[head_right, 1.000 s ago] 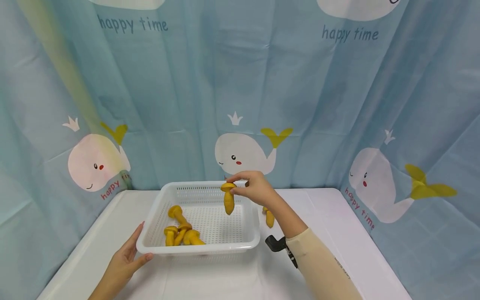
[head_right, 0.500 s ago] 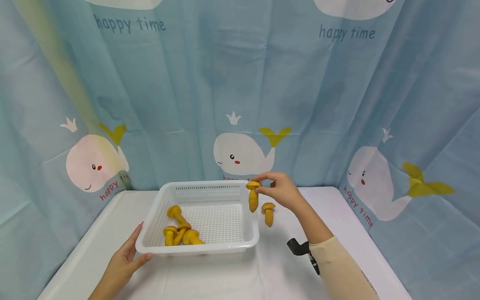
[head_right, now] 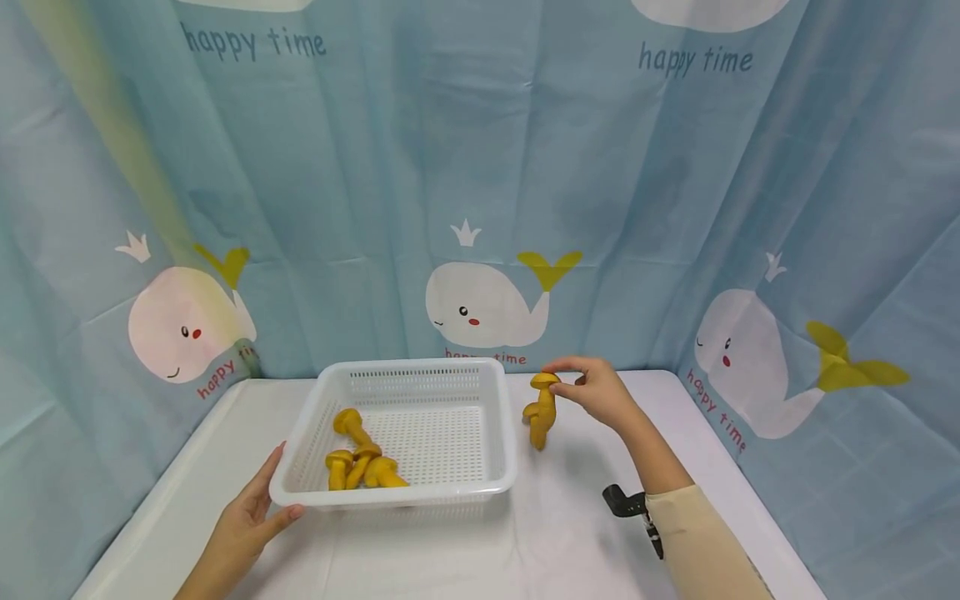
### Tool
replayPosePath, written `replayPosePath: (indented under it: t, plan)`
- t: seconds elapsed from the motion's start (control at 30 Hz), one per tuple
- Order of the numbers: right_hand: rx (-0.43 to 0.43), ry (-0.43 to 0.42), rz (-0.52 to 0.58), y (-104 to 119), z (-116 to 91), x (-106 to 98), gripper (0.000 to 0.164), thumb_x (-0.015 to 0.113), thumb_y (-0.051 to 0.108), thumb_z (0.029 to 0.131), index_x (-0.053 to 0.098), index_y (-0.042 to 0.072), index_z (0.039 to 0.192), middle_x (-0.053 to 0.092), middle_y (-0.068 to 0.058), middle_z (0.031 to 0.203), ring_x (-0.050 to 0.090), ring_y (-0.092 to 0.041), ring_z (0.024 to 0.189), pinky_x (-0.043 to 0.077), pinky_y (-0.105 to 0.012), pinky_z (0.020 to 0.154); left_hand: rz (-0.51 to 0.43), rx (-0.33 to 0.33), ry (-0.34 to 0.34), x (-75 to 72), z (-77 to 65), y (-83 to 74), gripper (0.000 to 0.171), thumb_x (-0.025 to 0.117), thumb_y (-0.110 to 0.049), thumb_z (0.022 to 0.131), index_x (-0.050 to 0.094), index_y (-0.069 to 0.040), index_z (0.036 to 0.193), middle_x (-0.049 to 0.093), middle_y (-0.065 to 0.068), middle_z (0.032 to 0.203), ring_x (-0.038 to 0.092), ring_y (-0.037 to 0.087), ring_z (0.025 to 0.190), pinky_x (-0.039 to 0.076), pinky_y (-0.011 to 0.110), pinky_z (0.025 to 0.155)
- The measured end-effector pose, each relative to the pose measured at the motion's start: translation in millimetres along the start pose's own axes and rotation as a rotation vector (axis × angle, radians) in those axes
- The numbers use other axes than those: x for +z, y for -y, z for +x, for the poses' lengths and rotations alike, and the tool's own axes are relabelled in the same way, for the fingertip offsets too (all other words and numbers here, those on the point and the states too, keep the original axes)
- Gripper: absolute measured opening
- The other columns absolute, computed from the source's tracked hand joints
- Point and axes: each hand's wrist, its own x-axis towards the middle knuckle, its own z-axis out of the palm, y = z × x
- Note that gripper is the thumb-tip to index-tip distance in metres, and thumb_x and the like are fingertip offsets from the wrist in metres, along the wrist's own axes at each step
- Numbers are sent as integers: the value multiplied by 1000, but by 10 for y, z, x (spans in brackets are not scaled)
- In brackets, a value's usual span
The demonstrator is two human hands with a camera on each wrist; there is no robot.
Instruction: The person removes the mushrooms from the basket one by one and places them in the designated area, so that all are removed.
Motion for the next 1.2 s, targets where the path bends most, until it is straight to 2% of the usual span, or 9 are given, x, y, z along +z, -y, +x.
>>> replayPosePath:
  t: [0.3,0.53,0.7,1.03,1.2]
  plan:
    - [67,6,4,-326,25,-32,26,77,32,93,75,29,119,74,-2,114,36,-15,46,33,-22,39,-3,-9,2,2,8,-22,98,78,-39,91,11,-40,164,11,-5,171,16,34,155,21,4,103]
    - [135,32,16,-599,90,-25,28,77,29,94,74,27,122,71,-6,125,37,-15,49,34,-23,41,3,-9,-2,-7,11,-24,99,78,-39,90,11,-38,164,11,-3,171,16,34,156,20,3,103]
    - [169,46,-15,-772,141,-14,27,76,27,95,75,25,121,67,-9,132,34,-14,47,35,-24,42,9,-15,-1,-8,15,-14,100,78,-40,90,11,-38,164,11,-5,171,16,34,156,20,8,106]
    - [220,64,10,-975,215,16,28,75,22,95,74,17,123,66,-12,131,31,-15,50,34,-24,45,6,-2,-2,-3,-9,-15,99,78,-40,90,12,-41,163,12,-5,171,17,35,155,21,4,102]
    - [249,62,24,-1055,243,37,29,75,22,95,74,18,123,66,-12,132,32,-15,50,35,-24,46,3,4,1,-4,-9,-14,98,78,-39,90,12,-40,164,12,-7,170,16,34,156,21,3,102]
